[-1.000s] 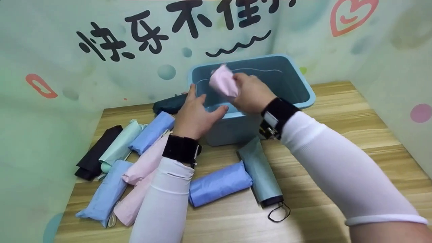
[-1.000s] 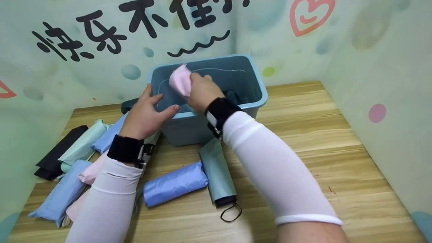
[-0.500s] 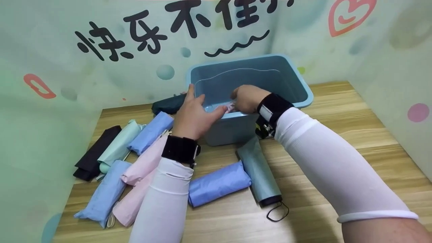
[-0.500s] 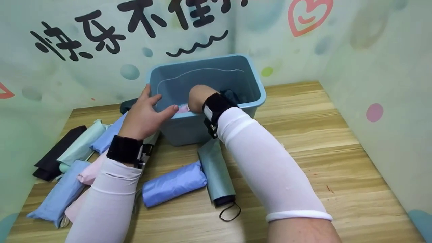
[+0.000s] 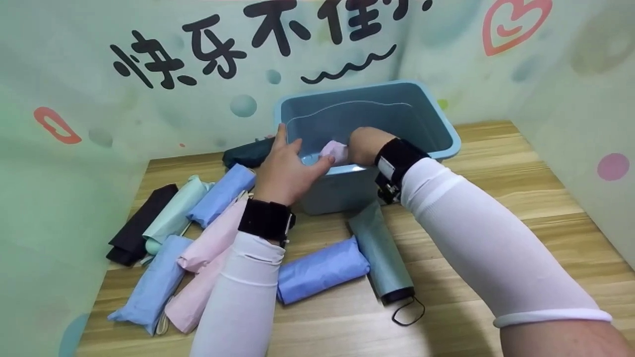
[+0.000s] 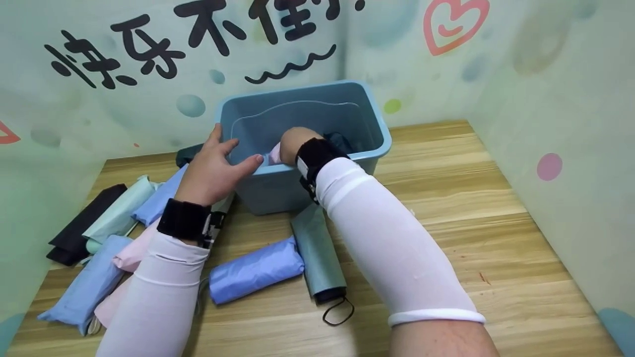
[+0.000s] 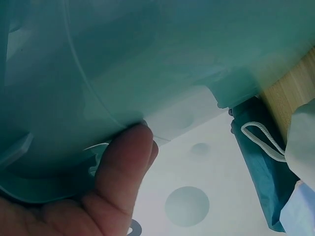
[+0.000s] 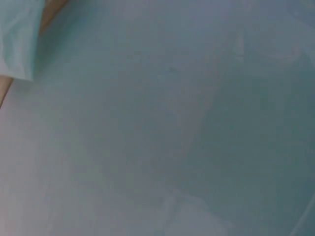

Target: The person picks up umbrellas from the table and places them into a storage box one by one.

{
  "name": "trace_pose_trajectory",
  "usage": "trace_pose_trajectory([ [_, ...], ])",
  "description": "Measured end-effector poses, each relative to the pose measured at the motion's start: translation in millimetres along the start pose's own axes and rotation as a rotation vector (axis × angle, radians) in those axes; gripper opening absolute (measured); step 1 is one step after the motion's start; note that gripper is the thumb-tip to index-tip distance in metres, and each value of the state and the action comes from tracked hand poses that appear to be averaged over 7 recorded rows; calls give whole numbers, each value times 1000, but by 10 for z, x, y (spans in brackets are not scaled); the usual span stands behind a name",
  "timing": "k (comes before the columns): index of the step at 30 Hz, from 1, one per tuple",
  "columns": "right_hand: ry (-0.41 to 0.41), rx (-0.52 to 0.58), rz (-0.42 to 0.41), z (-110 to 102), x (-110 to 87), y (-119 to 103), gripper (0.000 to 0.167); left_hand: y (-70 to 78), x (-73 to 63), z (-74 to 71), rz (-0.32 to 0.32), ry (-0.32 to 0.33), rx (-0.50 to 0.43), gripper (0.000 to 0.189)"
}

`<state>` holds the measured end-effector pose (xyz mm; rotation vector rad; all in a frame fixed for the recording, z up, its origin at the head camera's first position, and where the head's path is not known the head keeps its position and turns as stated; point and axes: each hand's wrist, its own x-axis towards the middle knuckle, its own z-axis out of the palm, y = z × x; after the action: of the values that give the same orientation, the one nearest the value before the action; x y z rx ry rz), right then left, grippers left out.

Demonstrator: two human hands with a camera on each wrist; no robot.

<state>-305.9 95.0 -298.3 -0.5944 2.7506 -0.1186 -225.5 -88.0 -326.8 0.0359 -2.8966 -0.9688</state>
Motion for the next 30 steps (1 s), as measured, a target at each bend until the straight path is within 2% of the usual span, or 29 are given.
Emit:
trace_pose_trajectory([
  [7,-44,69,1,-9,11,-8,54,-1,-2,5,1,12,3,96],
  [23,-83,102,31,-2,17,-9,52,-8,-12,20,5,-1,24,98],
  [30,-59,93,22,14,1,-6,52,-3,-11,26,-7,-4,19,97],
])
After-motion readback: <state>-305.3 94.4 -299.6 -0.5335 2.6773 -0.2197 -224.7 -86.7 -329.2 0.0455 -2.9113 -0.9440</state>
